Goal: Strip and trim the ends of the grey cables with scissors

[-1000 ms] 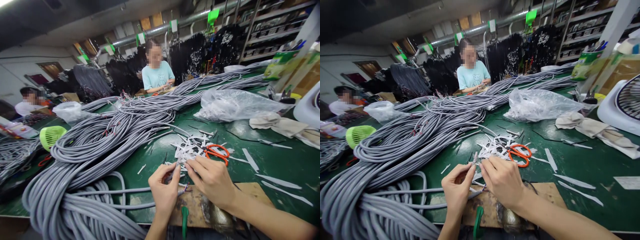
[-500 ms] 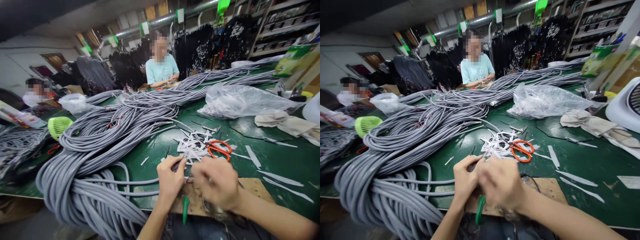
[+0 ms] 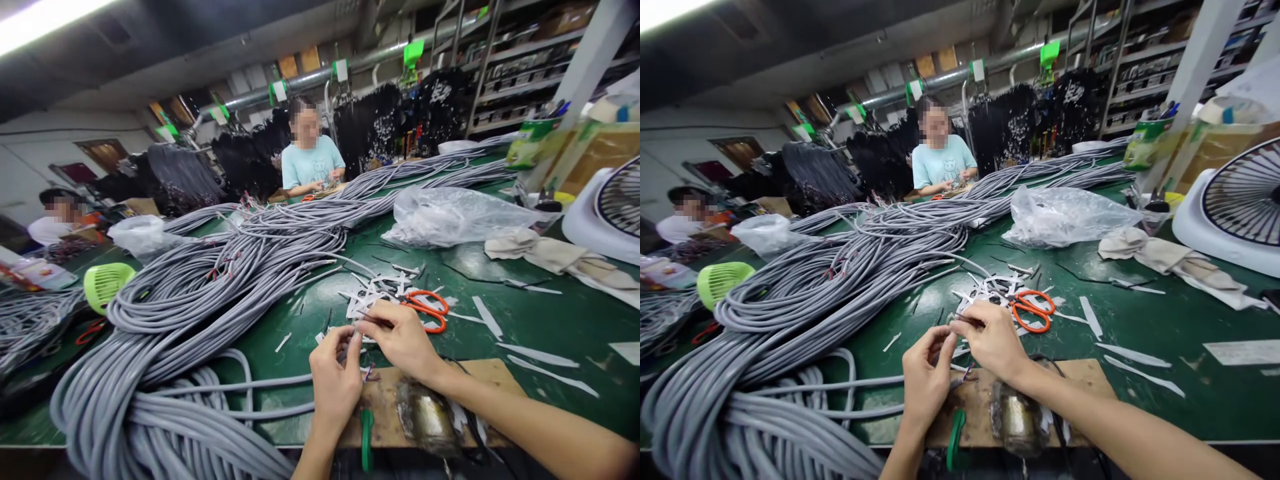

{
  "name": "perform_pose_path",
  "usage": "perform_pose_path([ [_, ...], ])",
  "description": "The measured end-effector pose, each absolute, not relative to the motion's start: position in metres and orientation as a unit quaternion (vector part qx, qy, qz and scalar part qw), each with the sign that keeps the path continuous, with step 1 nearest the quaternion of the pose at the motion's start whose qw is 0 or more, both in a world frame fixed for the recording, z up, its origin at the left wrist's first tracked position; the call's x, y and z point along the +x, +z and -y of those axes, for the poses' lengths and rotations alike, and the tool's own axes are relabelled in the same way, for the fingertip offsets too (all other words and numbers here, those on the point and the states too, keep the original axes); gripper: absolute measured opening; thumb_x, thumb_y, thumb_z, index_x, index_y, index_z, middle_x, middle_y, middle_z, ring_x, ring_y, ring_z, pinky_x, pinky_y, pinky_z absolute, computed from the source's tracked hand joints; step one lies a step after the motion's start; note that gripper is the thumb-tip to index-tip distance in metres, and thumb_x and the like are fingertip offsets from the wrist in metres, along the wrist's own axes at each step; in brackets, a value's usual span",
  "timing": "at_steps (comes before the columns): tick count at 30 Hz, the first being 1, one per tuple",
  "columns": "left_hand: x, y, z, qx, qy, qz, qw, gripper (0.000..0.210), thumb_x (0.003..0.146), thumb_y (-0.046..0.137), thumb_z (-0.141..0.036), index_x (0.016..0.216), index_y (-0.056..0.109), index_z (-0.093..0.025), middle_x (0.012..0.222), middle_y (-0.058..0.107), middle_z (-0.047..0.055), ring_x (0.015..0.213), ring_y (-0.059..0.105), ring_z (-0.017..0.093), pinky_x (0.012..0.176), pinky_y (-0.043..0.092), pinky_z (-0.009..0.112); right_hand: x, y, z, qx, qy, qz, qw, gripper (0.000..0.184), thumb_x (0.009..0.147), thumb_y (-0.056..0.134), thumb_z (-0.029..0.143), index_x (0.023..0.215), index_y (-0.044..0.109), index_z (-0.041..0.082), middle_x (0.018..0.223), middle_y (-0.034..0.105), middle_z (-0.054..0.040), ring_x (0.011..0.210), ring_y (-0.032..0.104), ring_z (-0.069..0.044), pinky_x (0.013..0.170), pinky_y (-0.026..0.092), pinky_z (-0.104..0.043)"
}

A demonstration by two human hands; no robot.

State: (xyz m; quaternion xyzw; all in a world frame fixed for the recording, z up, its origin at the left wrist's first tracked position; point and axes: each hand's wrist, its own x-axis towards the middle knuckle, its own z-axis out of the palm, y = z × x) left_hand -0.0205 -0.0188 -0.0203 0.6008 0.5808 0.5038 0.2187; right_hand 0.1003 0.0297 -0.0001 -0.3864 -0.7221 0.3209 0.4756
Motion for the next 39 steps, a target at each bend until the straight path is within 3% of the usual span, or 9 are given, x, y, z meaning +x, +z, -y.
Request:
perform_pose_path([
  [5,-0.024,-0.018,0.021,0.59,0.51,-0.578,0.241,0.021,0.086,0.046,-0.031,0.08,0.06,-0.017,0.066,0.061,0.002,0.059,0.056,0.014,0.053,0.04,0.021,0.097,-0.003,-0.033,-0.33,0.322,0.74,0.49,0.022,0.078,0.056,0.018,0.057,0.05,0.016,0.058,0.045,0.0026,0.055,0.041,-0.01,0.05,0.033,-0.021],
  [12,-0.034,-0.016,0.021,0.52,0.569,-0.51,0.381,0.034,0.083,0.048,-0.047,0.073,0.055,-0.016,0.053,0.039,-0.004,0.044,0.033,0.008,0.042,0.026,0.019,0.091,-0.001,-0.036,-0.306,0.482,0.695,0.437,0.025,0.08,0.052,0.034,0.063,0.054,0.016,0.054,0.045,0.0038,0.053,0.043,-0.009,0.049,0.034,-0.02],
  [15,-0.034,-0.016,0.02,0.513,0.566,-0.495,0.414,0.035,0.079,0.051,-0.049,0.073,0.054,-0.015,0.055,0.035,-0.005,0.045,0.028,0.007,0.042,0.022,0.019,0.09,-0.003,-0.037,-0.33,0.489,0.688,0.422,0.024,0.079,0.051,0.029,0.058,0.053,0.016,0.049,0.042,0.0054,0.048,0.04,-0.008,0.047,0.033,-0.019],
  [22,-0.033,-0.017,0.017,0.518,0.473,-0.484,0.522,0.047,0.081,0.047,-0.051,0.052,0.051,-0.014,0.039,0.023,-0.008,0.038,0.015,0.005,0.039,0.012,0.02,0.095,-0.007,-0.036,-0.351,0.431,0.705,0.439,0.013,0.075,0.052,0.017,0.065,0.059,0.015,0.062,0.054,0.0014,0.058,0.048,-0.01,0.053,0.038,-0.019],
  [26,-0.04,-0.019,0.018,0.519,0.455,-0.479,0.542,0.049,0.08,0.051,-0.05,0.048,0.052,-0.013,0.04,0.038,-0.003,0.037,0.025,0.005,0.039,0.018,0.02,0.096,-0.004,-0.035,-0.332,0.378,0.74,0.447,0.012,0.076,0.056,0.019,0.067,0.062,0.014,0.064,0.056,0.0005,0.06,0.052,-0.009,0.055,0.04,-0.018],
  [31,-0.042,-0.016,0.015,0.451,0.455,-0.523,0.563,0.032,0.061,0.073,-0.041,0.068,0.066,-0.011,0.054,0.053,0.0,0.045,0.037,0.005,0.042,0.03,0.015,0.097,-0.006,-0.039,-0.347,0.359,0.739,0.452,0.012,0.076,0.059,0.022,0.07,0.065,0.013,0.066,0.06,-0.0006,0.063,0.055,-0.01,0.059,0.041,-0.018],
  [35,-0.035,-0.01,0.017,0.393,0.497,-0.529,0.565,0.036,0.055,0.078,-0.036,0.08,0.067,-0.012,0.06,0.056,-0.001,0.046,0.039,0.005,0.04,0.033,0.013,0.1,-0.004,-0.038,-0.349,0.366,0.712,0.487,0.013,0.077,0.057,0.02,0.081,0.067,0.013,0.074,0.064,-0.0022,0.068,0.056,-0.01,0.062,0.043,-0.017],
  [39,-0.039,-0.015,0.015,0.353,0.515,-0.532,0.572,0.033,0.051,0.081,-0.032,0.073,0.066,-0.013,0.058,0.057,-0.001,0.048,0.046,0.007,0.041,0.039,0.015,0.103,-0.001,-0.036,-0.3,0.348,0.735,0.5,0.01,0.075,0.06,0.02,0.075,0.068,0.014,0.07,0.065,-0.0017,0.067,0.057,-0.011,0.066,0.044,-0.019],
])
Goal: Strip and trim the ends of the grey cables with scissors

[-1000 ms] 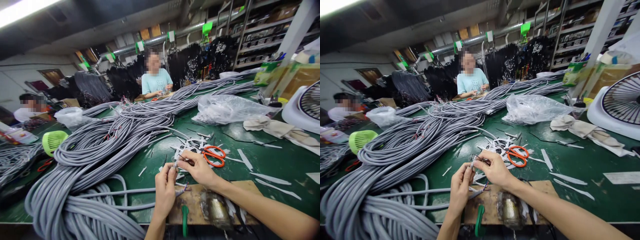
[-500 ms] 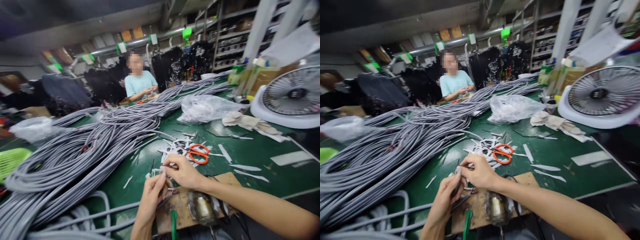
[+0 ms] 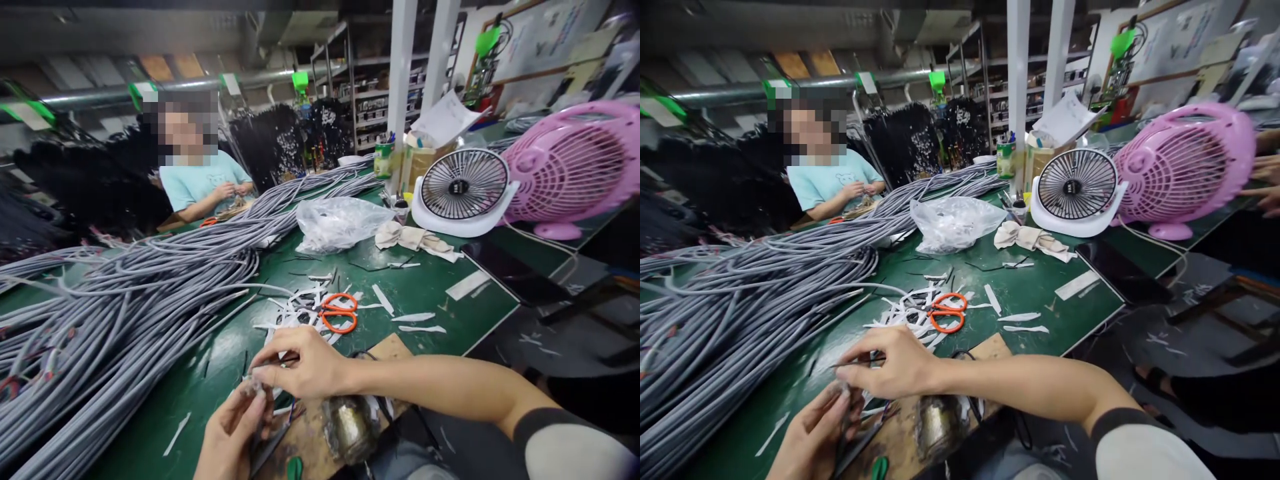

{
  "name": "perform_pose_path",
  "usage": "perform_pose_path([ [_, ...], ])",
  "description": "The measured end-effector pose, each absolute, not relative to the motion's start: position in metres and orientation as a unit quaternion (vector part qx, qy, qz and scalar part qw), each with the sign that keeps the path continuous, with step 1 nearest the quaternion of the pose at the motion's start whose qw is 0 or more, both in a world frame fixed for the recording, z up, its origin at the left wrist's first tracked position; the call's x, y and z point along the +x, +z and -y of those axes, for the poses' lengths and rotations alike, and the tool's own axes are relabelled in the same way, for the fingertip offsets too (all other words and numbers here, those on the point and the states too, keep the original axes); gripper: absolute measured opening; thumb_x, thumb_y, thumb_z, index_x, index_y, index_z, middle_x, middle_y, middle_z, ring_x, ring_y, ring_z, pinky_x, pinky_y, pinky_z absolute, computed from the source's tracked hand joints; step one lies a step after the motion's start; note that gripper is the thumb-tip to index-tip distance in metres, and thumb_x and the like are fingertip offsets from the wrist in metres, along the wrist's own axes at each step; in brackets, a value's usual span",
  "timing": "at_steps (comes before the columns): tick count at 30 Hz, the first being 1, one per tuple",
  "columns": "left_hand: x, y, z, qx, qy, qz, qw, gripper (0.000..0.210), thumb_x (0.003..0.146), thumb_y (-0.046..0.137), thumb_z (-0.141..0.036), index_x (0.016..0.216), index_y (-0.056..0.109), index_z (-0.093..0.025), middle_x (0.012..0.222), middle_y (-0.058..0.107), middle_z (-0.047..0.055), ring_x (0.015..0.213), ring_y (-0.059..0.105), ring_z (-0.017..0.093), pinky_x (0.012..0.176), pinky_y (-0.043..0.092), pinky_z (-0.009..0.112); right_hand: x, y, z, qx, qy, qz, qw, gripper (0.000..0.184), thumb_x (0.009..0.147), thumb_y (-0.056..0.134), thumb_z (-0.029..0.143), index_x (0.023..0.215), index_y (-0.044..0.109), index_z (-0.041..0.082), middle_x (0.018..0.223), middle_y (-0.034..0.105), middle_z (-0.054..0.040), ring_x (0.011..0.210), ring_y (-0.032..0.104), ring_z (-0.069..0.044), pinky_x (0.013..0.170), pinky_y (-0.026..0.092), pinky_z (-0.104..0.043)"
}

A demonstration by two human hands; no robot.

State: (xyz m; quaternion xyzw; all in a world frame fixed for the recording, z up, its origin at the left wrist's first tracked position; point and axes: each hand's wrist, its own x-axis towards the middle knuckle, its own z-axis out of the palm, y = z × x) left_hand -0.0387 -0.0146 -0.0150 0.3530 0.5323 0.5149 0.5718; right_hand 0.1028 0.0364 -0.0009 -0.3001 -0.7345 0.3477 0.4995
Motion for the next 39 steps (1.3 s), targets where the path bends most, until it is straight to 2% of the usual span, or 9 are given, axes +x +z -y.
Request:
perform_pose_path([
  [6,-0.052,-0.024,0.008,0.289,0.523,-0.557,0.576,0.035,0.039,0.084,-0.029,0.062,0.067,-0.01,0.056,0.062,0.003,0.049,0.056,0.014,0.044,0.048,0.023,0.104,0.0,-0.035,-0.284,0.345,0.745,0.495,0.008,0.074,0.062,0.019,0.075,0.066,0.013,0.07,0.063,-0.0018,0.066,0.055,-0.01,0.062,0.043,-0.018],
  [13,-0.042,-0.021,0.006,0.341,0.578,-0.525,0.524,0.035,0.045,0.081,-0.035,0.061,0.064,-0.008,0.048,0.057,0.0,0.037,0.048,0.009,0.033,0.039,0.019,0.106,0.002,-0.033,-0.264,0.389,0.733,0.49,0.009,0.073,0.059,0.019,0.074,0.063,0.011,0.069,0.056,-0.0012,0.061,0.051,-0.009,0.054,0.04,-0.017],
  [18,-0.03,-0.024,0.012,0.371,0.605,-0.512,0.483,0.033,0.06,0.074,-0.04,0.065,0.06,-0.011,0.043,0.052,-0.004,0.029,0.04,0.003,0.03,0.029,0.013,0.106,0.002,-0.032,-0.301,0.481,0.683,0.459,0.011,0.075,0.057,0.022,0.073,0.06,0.012,0.069,0.055,-0.0008,0.061,0.05,-0.009,0.051,0.037,-0.017],
  [21,-0.029,-0.025,0.012,0.375,0.617,-0.517,0.461,0.032,0.068,0.068,-0.042,0.068,0.057,-0.012,0.042,0.049,-0.006,0.026,0.038,0.002,0.029,0.026,0.012,0.105,0.001,-0.034,-0.304,0.558,0.641,0.431,0.018,0.076,0.057,0.028,0.068,0.059,0.012,0.06,0.05,0.0023,0.049,0.04,-0.006,0.044,0.031,-0.017],
  [24,-0.03,-0.024,0.012,0.379,0.607,-0.504,0.484,0.033,0.07,0.065,-0.044,0.069,0.055,-0.012,0.048,0.052,-0.005,0.024,0.037,0.001,0.027,0.023,0.012,0.105,0.0,-0.035,-0.295,0.656,0.592,0.365,0.026,0.08,0.052,0.032,0.094,0.06,0.012,0.05,0.044,0.0064,0.036,0.024,-0.003,0.036,0.018,-0.017],
  [26,-0.03,-0.023,0.013,0.38,0.605,-0.496,0.494,0.034,0.071,0.065,-0.045,0.071,0.056,-0.011,0.049,0.052,-0.005,0.024,0.035,0.001,0.027,0.023,0.012,0.104,0.001,-0.034,-0.272,0.669,0.609,0.328,0.031,0.079,0.054,0.031,0.102,0.059,0.011,0.05,0.047,0.0057,0.037,0.03,-0.004,0.037,0.024,-0.017],
  [30,-0.03,-0.023,0.013,0.374,0.611,-0.489,0.498,0.031,0.072,0.065,-0.04,0.077,0.055,-0.012,0.057,0.055,-0.003,0.025,0.035,-0.001,0.026,0.022,0.011,0.102,0.001,-0.033,-0.235,0.632,0.679,0.29,0.02,0.079,0.056,0.028,0.088,0.065,0.012,0.065,0.06,-0.0012,0.057,0.052,-0.01,0.056,0.042,-0.021],
  [35,-0.03,-0.023,0.014,0.338,0.651,-0.449,0.511,0.025,0.073,0.066,-0.035,0.086,0.054,-0.016,0.076,0.059,-0.001,0.029,0.039,-0.001,0.027,0.028,0.012,0.1,0.001,-0.032,-0.252,0.556,0.743,0.274,0.016,0.081,0.052,0.022,0.077,0.065,0.014,0.072,0.065,-0.0037,0.066,0.057,-0.014,0.062,0.043,-0.023],
  [39,-0.031,-0.021,0.018,0.335,0.688,-0.385,0.515,0.019,0.074,0.065,-0.031,0.085,0.062,-0.016,0.076,0.06,0.001,0.036,0.038,0.0,0.033,0.028,0.012,0.102,0.001,-0.028,-0.298,0.452,0.786,0.298,0.015,0.081,0.051,0.019,0.077,0.066,0.015,0.072,0.066,-0.0023,0.064,0.056,-0.013,0.059,0.041,-0.021],
])
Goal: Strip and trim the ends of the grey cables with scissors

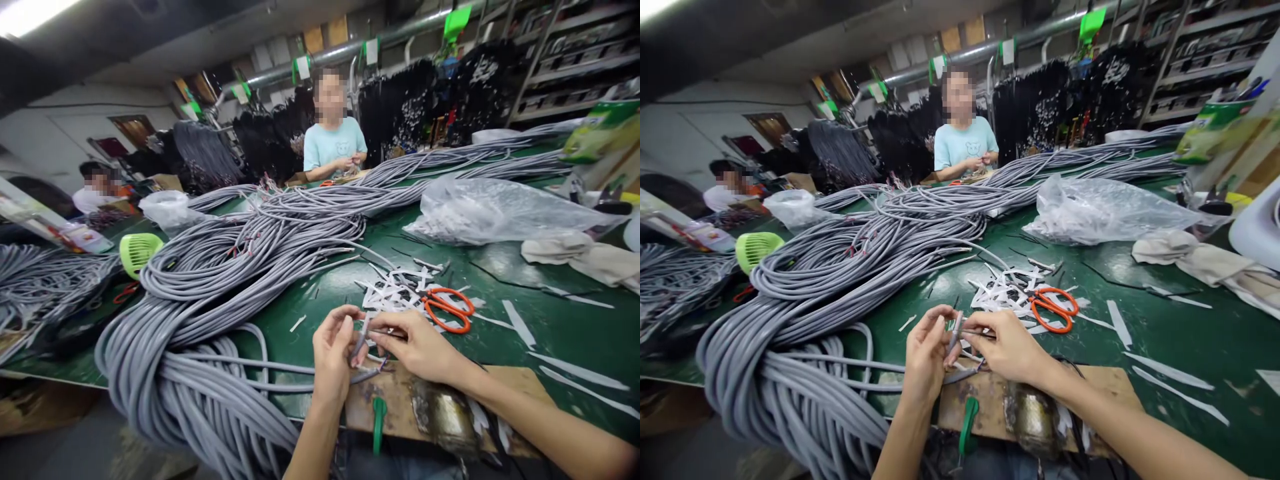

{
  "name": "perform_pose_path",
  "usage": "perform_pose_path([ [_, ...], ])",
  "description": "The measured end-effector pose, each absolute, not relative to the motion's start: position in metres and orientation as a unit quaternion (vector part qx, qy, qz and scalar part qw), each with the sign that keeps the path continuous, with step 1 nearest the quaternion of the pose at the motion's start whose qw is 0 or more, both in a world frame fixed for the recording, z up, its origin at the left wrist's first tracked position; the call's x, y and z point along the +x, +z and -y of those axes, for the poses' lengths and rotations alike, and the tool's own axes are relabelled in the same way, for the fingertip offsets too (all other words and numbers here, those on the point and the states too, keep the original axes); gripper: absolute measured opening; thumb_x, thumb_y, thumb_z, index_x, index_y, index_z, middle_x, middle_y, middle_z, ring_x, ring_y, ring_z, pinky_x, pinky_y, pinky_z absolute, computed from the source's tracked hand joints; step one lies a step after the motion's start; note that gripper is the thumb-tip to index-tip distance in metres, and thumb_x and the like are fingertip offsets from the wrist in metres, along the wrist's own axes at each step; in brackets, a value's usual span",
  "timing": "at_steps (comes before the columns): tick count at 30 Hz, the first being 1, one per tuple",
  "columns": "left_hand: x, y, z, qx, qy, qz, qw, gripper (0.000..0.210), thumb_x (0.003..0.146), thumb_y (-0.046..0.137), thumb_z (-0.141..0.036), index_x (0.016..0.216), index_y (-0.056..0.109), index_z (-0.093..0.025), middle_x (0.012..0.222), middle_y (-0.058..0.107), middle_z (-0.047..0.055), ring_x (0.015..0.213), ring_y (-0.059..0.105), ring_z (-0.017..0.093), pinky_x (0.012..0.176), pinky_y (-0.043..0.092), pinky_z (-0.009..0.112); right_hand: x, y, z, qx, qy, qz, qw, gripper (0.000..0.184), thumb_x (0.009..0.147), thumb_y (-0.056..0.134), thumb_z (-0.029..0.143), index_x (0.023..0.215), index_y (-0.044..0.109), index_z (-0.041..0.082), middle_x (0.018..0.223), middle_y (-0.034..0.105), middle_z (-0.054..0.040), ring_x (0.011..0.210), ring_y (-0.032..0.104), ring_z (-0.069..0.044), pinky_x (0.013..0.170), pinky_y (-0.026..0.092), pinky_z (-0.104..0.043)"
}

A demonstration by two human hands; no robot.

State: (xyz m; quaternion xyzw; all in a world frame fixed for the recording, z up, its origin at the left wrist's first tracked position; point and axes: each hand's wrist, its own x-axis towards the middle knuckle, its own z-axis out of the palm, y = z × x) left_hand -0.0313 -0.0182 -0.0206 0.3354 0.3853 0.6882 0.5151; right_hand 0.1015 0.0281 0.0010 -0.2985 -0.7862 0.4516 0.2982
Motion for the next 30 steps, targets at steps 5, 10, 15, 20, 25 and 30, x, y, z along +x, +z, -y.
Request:
perform_pose_path([
  [5,-0.038,-0.02,0.022,0.382,0.679,-0.366,0.509,0.03,0.068,0.07,-0.027,0.096,0.067,-0.016,0.071,0.064,0.005,0.04,0.035,0.001,0.038,0.026,0.015,0.109,-0.002,-0.033,-0.363,0.36,0.794,0.329,0.014,0.078,0.05,0.018,0.075,0.063,0.015,0.065,0.063,-0.0017,0.058,0.055,-0.013,0.055,0.041,-0.023],
  [10,-0.038,-0.021,0.023,0.425,0.605,-0.44,0.51,0.027,0.072,0.066,-0.034,0.088,0.069,-0.013,0.066,0.064,0.005,0.038,0.033,0.002,0.038,0.026,0.017,0.12,0.001,-0.04,-0.365,0.422,0.73,0.396,0.017,0.081,0.051,0.029,0.081,0.062,0.016,0.072,0.064,-0.0034,0.065,0.059,-0.015,0.058,0.045,-0.024],
  [15,-0.032,-0.017,0.026,0.56,0.523,-0.482,0.426,0.016,0.074,0.064,-0.027,0.073,0.072,-0.013,0.061,0.064,0.005,0.051,0.051,0.011,0.049,0.038,0.021,0.117,0.005,-0.037,-0.353,0.454,0.724,0.381,0.014,0.076,0.06,0.029,0.074,0.063,0.015,0.072,0.064,-0.002,0.066,0.057,-0.014,0.059,0.044,-0.022],
  [20,-0.032,-0.016,0.027,0.588,0.52,-0.488,0.383,0.017,0.078,0.06,-0.026,0.075,0.072,-0.014,0.063,0.064,0.006,0.058,0.054,0.014,0.055,0.04,0.022,0.117,0.008,-0.039,-0.313,0.507,0.713,0.369,0.023,0.081,0.053,0.033,0.073,0.062,0.014,0.066,0.062,-0.0021,0.064,0.057,-0.013,0.062,0.044,-0.023],
  [25,-0.034,-0.019,0.029,0.613,0.509,-0.493,0.35,0.022,0.082,0.054,-0.026,0.075,0.073,-0.015,0.062,0.064,0.005,0.055,0.053,0.014,0.053,0.039,0.022,0.119,0.01,-0.038,-0.298,0.531,0.714,0.346,0.025,0.078,0.059,0.037,0.067,0.062,0.014,0.063,0.062,-0.0009,0.06,0.054,-0.011,0.055,0.041,-0.021],
  [30,-0.034,-0.016,0.031,0.654,0.53,-0.449,0.299,0.017,0.079,0.056,-0.019,0.08,0.073,-0.018,0.064,0.067,0.005,0.058,0.057,0.016,0.057,0.042,0.024,0.113,0.004,-0.039,-0.286,0.539,0.72,0.331,0.039,0.082,0.051,0.042,0.054,0.052,0.015,0.051,0.047,0.0029,0.052,0.042,-0.009,0.049,0.033,-0.021],
])
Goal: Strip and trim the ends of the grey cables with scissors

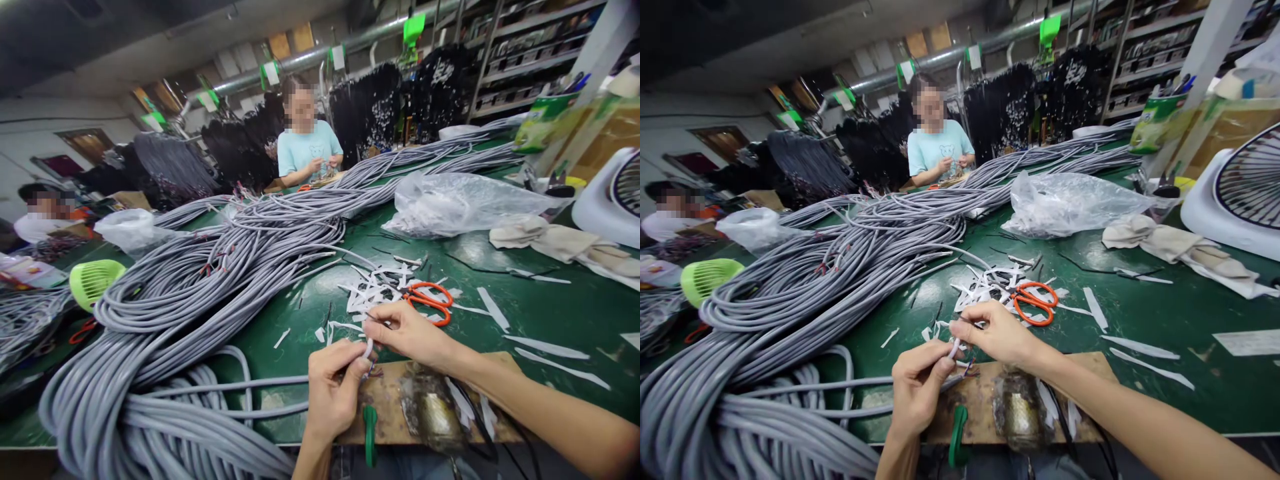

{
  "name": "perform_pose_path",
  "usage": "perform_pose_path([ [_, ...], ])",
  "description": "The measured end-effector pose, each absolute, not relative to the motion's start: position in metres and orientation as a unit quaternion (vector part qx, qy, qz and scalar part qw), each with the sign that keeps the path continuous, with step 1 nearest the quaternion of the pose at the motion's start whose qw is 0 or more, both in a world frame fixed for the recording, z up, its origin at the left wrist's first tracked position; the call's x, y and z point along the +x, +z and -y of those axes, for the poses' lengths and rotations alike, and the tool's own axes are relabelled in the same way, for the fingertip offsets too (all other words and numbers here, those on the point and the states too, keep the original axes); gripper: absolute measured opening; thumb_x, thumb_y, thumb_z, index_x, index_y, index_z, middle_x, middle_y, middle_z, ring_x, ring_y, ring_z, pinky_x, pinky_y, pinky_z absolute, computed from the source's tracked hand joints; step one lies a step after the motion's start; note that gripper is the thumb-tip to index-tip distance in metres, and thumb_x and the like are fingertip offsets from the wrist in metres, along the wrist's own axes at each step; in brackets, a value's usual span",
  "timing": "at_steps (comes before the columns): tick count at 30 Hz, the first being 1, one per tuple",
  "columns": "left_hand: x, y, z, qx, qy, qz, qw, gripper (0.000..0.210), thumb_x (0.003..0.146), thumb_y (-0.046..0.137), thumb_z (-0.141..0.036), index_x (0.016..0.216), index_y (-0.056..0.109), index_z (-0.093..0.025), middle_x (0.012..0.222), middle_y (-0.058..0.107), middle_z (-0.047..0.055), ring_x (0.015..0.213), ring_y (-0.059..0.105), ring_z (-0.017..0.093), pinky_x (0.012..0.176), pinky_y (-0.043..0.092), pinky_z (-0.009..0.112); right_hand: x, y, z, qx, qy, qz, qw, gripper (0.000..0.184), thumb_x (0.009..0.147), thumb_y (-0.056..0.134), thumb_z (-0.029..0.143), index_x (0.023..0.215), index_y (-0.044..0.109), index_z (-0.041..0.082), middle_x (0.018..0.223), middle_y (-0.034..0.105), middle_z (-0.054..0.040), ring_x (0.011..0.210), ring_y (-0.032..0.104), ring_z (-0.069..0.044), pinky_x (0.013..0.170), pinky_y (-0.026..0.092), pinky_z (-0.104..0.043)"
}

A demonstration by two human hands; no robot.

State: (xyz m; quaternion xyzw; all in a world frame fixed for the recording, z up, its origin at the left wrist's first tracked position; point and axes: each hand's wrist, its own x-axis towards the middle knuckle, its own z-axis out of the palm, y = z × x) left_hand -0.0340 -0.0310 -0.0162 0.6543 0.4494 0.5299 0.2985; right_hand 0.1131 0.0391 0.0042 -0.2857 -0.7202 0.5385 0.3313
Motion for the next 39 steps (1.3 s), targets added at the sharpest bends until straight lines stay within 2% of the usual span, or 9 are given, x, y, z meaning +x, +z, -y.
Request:
perform_pose_path([
  [3,-0.031,-0.014,0.029,0.635,0.553,-0.47,0.264,0.016,0.079,0.057,-0.017,0.078,0.073,-0.018,0.065,0.067,0.005,0.058,0.057,0.016,0.058,0.042,0.024,0.116,0.006,-0.036,-0.287,0.487,0.75,0.344,0.042,0.085,0.047,0.039,0.05,0.04,0.016,0.051,0.03,0.0057,0.049,0.029,-0.007,0.045,0.025,-0.021],
  [8,-0.022,-0.018,0.024,0.68,0.489,-0.506,0.207,0.021,0.08,0.052,-0.013,0.071,0.07,-0.017,0.063,0.063,0.005,0.058,0.055,0.015,0.056,0.041,0.023,0.121,0.008,-0.031,-0.278,0.386,0.803,0.359,0.04,0.083,0.05,0.032,0.05,0.034,0.017,0.052,0.03,0.005,0.052,0.028,-0.008,0.048,0.024,-0.023],
  [12,-0.021,-0.023,0.027,0.726,0.466,-0.479,0.162,0.019,0.076,0.054,-0.008,0.074,0.07,-0.018,0.064,0.063,0.006,0.058,0.056,0.016,0.056,0.041,0.023,0.117,0.005,-0.036,-0.318,0.445,0.762,0.346,0.04,0.083,0.048,0.031,0.048,0.032,0.017,0.05,0.025,0.006,0.049,0.025,-0.007,0.045,0.021,-0.022],
  [15,-0.022,-0.022,0.031,0.708,0.5,-0.47,0.165,0.019,0.076,0.055,-0.007,0.08,0.07,-0.018,0.066,0.064,0.005,0.06,0.057,0.016,0.058,0.042,0.023,0.115,0.005,-0.038,-0.314,0.491,0.737,0.342,0.041,0.082,0.046,0.033,0.047,0.032,0.018,0.05,0.023,0.0062,0.049,0.023,-0.007,0.044,0.02,-0.021],
  [21,-0.022,-0.018,0.029,0.576,0.59,-0.535,0.181,0.015,0.077,0.058,-0.014,0.08,0.072,-0.018,0.075,0.07,0.004,0.067,0.062,0.017,0.065,0.047,0.024,0.115,0.009,-0.021,-0.258,0.532,0.74,0.32,0.038,0.083,0.048,0.038,0.052,0.042,0.016,0.051,0.031,0.0056,0.049,0.029,-0.007,0.044,0.024,-0.02],
  [25,-0.018,-0.019,0.028,0.554,0.606,-0.54,0.184,0.017,0.077,0.058,-0.015,0.087,0.072,-0.018,0.08,0.072,0.005,0.071,0.064,0.017,0.067,0.048,0.024,0.116,0.009,-0.015,-0.306,0.42,0.775,0.359,0.028,0.084,0.05,0.035,0.064,0.055,0.016,0.054,0.044,0.0037,0.05,0.036,-0.008,0.046,0.028,-0.021],
  [30,-0.018,-0.021,0.03,0.553,0.615,-0.533,0.181,0.015,0.077,0.059,-0.014,0.086,0.071,-0.017,0.075,0.069,0.003,0.065,0.061,0.015,0.062,0.048,0.022,0.122,0.009,-0.018,-0.344,0.214,0.814,0.416,0.029,0.09,0.042,0.027,0.07,0.059,0.017,0.064,0.057,-0.0009,0.058,0.049,-0.011,0.057,0.032,-0.023],
  [35,-0.017,-0.02,0.029,0.544,0.628,-0.528,0.178,0.013,0.077,0.059,-0.015,0.083,0.071,-0.017,0.072,0.067,0.003,0.063,0.059,0.014,0.061,0.047,0.023,0.124,0.011,-0.016,-0.355,0.065,0.831,0.424,0.027,0.088,0.047,0.025,0.067,0.062,0.017,0.059,0.057,-0.0013,0.056,0.05,-0.011,0.056,0.029,-0.025],
  [39,-0.016,-0.018,0.03,0.54,0.631,-0.528,0.178,0.013,0.077,0.059,-0.015,0.082,0.071,-0.016,0.072,0.067,0.005,0.065,0.06,0.015,0.061,0.048,0.023,0.123,0.012,-0.014,-0.344,0.011,0.834,0.431,0.026,0.087,0.048,0.023,0.065,0.062,0.017,0.055,0.054,-0.0004,0.053,0.046,-0.011,0.055,0.027,-0.026],
])
